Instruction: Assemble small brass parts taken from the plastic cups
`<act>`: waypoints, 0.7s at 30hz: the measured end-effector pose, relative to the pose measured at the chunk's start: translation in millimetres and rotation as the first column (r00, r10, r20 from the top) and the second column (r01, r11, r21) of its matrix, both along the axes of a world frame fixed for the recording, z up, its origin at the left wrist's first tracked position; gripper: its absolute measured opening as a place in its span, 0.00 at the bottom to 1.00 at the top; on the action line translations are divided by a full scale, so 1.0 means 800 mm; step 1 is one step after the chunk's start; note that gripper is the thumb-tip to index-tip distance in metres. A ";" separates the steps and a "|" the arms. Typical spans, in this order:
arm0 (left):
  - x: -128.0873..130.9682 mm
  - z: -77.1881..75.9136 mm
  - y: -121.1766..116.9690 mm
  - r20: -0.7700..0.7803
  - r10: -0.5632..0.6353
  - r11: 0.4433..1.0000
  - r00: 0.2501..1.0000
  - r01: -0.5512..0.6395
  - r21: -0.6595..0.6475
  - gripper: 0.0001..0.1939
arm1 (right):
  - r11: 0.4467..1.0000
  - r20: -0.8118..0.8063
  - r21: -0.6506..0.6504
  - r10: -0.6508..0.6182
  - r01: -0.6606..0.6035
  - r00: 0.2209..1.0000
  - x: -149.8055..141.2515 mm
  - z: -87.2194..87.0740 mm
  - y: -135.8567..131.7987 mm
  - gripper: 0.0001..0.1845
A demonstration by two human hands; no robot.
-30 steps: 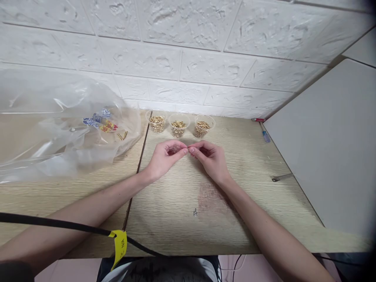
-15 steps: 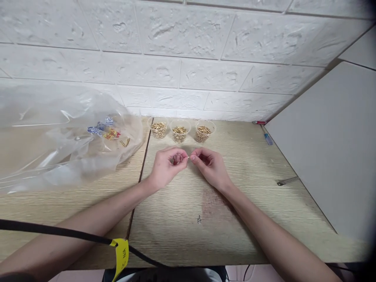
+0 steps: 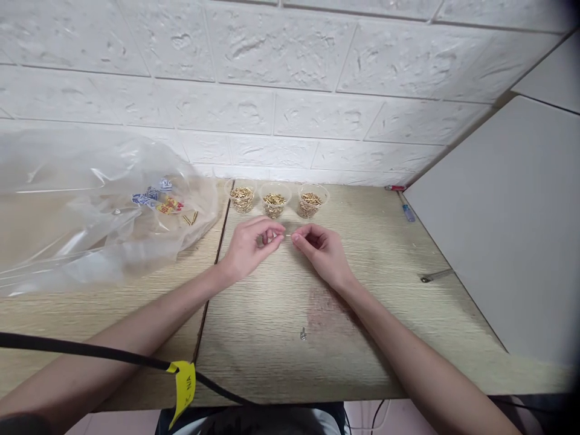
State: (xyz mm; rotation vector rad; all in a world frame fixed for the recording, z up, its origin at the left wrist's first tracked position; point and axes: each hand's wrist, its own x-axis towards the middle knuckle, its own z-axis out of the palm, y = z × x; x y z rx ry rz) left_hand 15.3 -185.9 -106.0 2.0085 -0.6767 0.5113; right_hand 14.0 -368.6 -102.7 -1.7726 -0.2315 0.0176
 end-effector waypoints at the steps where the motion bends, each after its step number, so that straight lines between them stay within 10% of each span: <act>1: 0.003 0.001 0.006 -0.018 0.031 0.999 0.999 -0.031 0.015 0.05 | 1.000 0.013 -0.008 -0.017 0.017 1.000 0.003 -0.001 -0.002 0.13; 7: 0.008 0.006 0.041 -0.019 0.191 0.966 0.981 -0.184 0.179 0.08 | 0.998 -0.015 0.044 -0.048 0.049 0.999 0.009 -0.007 -0.005 0.11; 21: 0.001 -0.003 0.025 -0.121 -0.002 0.877 0.993 0.060 0.476 0.10 | 1.000 -0.034 0.010 -0.021 0.021 0.999 0.006 -0.002 -0.004 0.11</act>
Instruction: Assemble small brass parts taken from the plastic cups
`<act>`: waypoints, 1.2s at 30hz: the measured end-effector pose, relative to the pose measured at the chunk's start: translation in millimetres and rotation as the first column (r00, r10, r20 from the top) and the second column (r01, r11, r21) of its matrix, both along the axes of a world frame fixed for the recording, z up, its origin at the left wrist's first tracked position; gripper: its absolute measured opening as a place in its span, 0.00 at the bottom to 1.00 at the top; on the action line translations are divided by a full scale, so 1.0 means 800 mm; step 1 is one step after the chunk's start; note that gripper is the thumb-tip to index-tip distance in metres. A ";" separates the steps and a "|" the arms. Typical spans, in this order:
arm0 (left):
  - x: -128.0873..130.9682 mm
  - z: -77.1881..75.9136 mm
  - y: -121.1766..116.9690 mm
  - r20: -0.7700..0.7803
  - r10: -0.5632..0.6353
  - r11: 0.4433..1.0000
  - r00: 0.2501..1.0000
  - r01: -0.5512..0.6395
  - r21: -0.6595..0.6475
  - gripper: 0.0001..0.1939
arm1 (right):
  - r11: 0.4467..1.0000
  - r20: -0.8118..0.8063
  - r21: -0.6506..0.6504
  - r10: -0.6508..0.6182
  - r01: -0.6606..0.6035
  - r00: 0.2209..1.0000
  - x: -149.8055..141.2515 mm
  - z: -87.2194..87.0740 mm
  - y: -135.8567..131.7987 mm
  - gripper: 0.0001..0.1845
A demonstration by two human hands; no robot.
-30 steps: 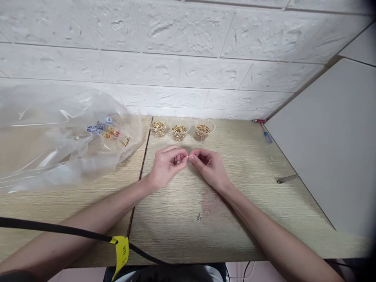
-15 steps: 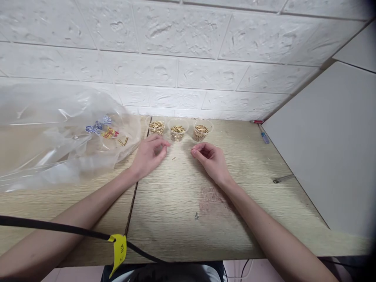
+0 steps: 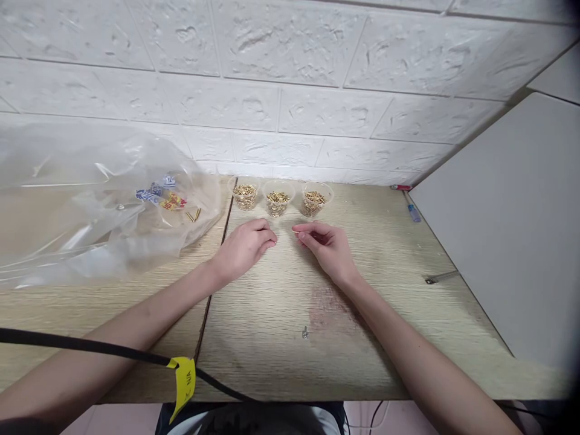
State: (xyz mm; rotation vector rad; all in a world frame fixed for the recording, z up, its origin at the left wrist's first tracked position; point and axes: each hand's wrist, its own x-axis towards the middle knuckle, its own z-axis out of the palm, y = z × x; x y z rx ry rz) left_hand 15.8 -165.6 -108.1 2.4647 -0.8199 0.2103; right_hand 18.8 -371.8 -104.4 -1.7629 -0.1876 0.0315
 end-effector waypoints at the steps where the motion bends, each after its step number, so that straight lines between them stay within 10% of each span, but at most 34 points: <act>1: 0.000 0.005 -0.002 -0.015 0.007 0.999 1.000 -0.006 0.044 0.11 | 1.000 -0.003 0.002 0.001 -0.001 1.000 0.000 -0.001 0.000 0.11; 6: 0.003 0.022 -0.015 -0.045 0.035 0.976 0.998 -0.024 0.217 0.12 | 0.999 -0.052 0.051 0.003 0.000 0.999 0.002 -0.002 0.003 0.10; 11: 0.007 0.017 -0.018 -0.094 -0.088 0.988 0.992 0.075 -0.132 0.04 | 1.000 -0.009 0.014 0.004 -0.004 1.000 0.002 -0.001 0.004 0.09; 16: 0.007 0.013 -0.019 -0.343 -0.118 0.862 0.932 -0.075 -0.501 0.07 | 0.999 0.082 -0.031 0.041 -0.038 0.996 0.001 -0.001 0.001 0.09; 27: 0.011 0.002 -0.018 -0.489 -0.266 0.577 0.831 -0.269 -0.771 0.10 | 0.996 0.063 -0.005 0.091 -0.091 0.994 -0.007 0.002 0.007 0.11; 36: 0.001 -0.001 -0.031 -0.486 -0.182 0.552 0.855 -0.320 -0.770 0.13 | 0.997 0.160 -0.067 -0.025 0.036 0.987 -0.011 -0.001 0.010 0.08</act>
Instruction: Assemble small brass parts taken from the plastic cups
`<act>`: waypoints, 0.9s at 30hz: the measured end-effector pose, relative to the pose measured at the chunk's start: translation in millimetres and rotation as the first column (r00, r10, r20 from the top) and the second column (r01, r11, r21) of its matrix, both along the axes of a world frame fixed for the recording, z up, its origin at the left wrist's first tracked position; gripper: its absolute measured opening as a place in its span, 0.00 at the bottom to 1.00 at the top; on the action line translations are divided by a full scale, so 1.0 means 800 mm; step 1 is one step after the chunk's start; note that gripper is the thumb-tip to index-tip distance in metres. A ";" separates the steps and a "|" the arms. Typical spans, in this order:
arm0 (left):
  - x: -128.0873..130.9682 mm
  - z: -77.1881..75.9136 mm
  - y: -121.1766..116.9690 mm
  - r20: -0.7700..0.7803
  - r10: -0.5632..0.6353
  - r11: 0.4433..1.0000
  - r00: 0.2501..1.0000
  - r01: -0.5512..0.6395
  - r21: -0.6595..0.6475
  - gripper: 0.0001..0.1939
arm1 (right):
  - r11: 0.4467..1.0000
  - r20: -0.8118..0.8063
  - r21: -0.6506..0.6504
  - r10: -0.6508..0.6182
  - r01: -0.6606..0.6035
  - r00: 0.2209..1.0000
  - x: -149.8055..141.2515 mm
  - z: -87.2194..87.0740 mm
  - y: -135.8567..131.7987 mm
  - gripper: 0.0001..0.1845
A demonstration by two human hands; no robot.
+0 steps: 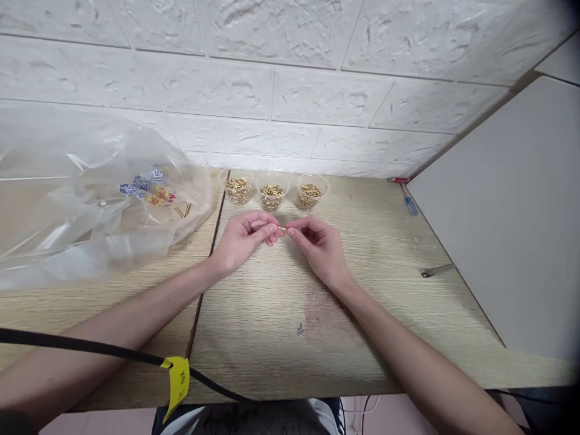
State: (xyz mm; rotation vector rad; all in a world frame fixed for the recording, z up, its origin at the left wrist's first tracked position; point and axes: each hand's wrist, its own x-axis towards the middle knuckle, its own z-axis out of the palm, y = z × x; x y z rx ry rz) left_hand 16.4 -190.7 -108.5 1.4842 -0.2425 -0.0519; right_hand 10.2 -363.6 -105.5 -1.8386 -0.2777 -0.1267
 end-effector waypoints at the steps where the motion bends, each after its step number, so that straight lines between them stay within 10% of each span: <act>1: -0.001 -0.001 -0.001 0.008 0.007 1.000 1.000 -0.007 0.009 0.13 | 1.000 -0.005 0.005 -0.008 0.008 1.000 -0.001 0.000 0.001 0.08; 27: -0.021 -0.006 -0.009 0.288 0.122 0.926 0.950 -0.213 0.312 0.05 | 0.997 -0.153 0.033 -0.070 0.076 0.986 -0.017 0.005 0.013 0.10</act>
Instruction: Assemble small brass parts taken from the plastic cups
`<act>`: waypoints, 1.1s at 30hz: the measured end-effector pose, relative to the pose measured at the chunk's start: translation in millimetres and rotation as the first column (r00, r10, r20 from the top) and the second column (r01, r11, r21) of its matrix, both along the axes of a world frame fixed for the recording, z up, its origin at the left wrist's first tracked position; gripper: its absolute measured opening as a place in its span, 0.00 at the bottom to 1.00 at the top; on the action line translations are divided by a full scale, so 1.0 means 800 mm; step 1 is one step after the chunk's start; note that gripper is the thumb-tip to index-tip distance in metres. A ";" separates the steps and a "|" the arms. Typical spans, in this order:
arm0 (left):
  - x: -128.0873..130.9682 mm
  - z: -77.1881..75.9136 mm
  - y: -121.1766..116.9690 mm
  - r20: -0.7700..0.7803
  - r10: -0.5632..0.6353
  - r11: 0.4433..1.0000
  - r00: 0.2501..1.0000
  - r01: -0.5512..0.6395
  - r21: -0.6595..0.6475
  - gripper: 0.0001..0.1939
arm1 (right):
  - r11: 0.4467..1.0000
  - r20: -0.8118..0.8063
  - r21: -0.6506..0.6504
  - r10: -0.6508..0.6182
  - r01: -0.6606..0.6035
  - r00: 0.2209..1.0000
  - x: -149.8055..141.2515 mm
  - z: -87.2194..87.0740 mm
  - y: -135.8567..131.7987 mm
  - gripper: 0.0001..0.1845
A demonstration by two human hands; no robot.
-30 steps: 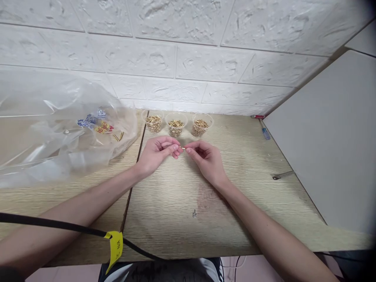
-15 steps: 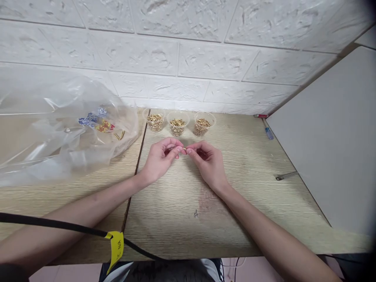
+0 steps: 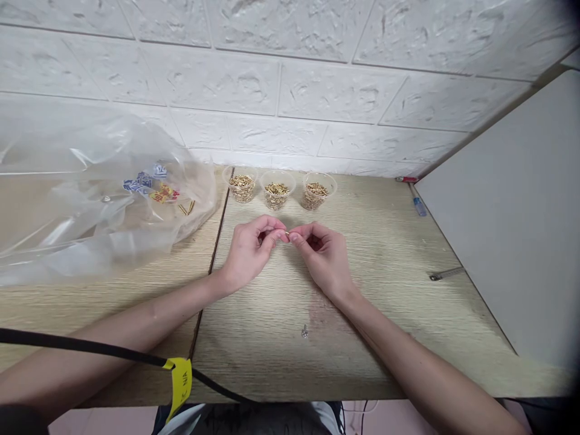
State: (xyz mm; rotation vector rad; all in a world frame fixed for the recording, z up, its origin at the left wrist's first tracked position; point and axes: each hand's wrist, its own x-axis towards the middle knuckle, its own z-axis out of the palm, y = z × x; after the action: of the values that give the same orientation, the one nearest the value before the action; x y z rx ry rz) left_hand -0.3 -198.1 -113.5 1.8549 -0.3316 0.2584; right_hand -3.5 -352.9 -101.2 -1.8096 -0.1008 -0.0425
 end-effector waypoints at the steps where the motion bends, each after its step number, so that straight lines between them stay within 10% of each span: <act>1: 0.000 0.000 0.000 0.012 0.001 1.000 1.000 -0.001 0.013 0.06 | 1.000 -0.013 0.011 0.002 -0.002 1.000 0.000 0.000 0.000 0.10; 8: -0.001 0.005 0.001 0.122 0.008 0.987 0.993 -0.028 0.159 0.06 | 0.995 -0.127 0.101 0.029 -0.016 0.992 0.001 0.005 0.000 0.10; 16: 0.000 0.000 -0.003 -0.037 -0.018 0.993 0.999 0.014 -0.116 0.05 | 0.961 -0.190 0.274 0.083 -0.028 0.978 -0.002 0.007 0.004 0.12; 26: -0.003 0.003 -0.001 0.200 0.011 0.991 0.980 -0.037 0.127 0.06 | 0.977 -0.177 0.212 0.033 0.005 0.984 -0.007 0.008 0.005 0.12; 33: 0.000 0.001 -0.002 0.077 -0.013 1.000 0.997 0.014 -0.007 0.06 | 0.961 -0.217 0.276 0.058 0.004 0.974 -0.002 0.006 0.003 0.12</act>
State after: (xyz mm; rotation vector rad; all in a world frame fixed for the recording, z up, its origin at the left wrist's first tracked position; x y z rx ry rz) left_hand -0.4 -199.7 -113.0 1.8381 -0.3953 0.3215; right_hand -4.7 -350.6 -96.2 -1.5227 0.0398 0.1604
